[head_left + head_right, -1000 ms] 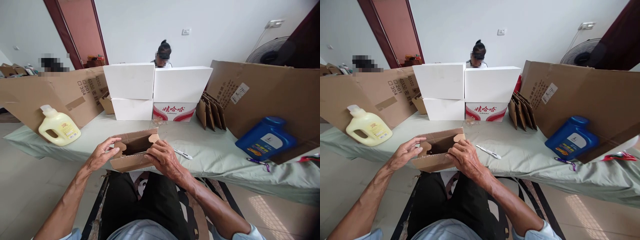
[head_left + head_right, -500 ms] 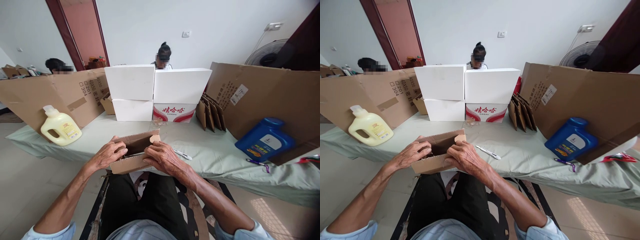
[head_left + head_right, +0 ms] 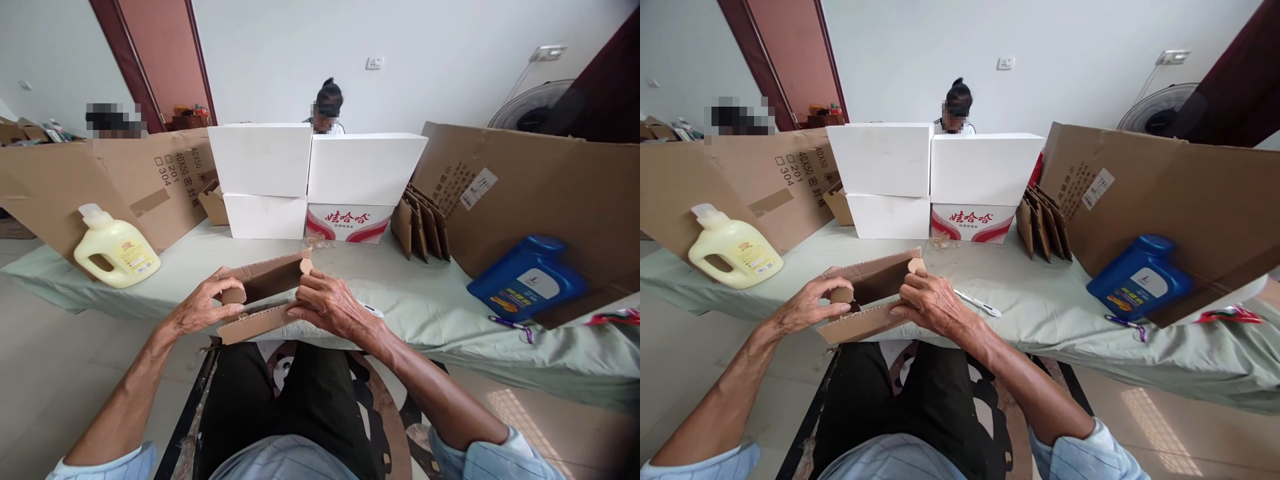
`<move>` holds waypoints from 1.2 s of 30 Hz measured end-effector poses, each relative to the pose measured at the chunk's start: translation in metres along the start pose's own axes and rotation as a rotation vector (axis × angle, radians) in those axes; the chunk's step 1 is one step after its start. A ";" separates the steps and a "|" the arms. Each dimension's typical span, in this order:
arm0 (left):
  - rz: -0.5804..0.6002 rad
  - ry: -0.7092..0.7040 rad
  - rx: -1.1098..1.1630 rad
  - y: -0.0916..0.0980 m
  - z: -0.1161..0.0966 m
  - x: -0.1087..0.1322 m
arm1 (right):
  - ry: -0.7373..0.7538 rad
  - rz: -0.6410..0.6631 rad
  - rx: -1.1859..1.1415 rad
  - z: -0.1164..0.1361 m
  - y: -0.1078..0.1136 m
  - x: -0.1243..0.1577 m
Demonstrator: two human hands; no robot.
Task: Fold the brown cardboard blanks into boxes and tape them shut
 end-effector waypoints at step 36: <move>-0.176 -0.030 0.298 0.009 0.039 0.003 | -0.117 -0.206 -0.062 -0.053 0.016 0.018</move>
Point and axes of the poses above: each hand's wrist, its own x-axis away from the middle knuckle, its own y-axis out of the back of the hand, z = x × y, the point moved 10 cm from there along -x, towards the middle knuckle, and after that the axes turned 13 degrees about y, right-handed, at the moved point
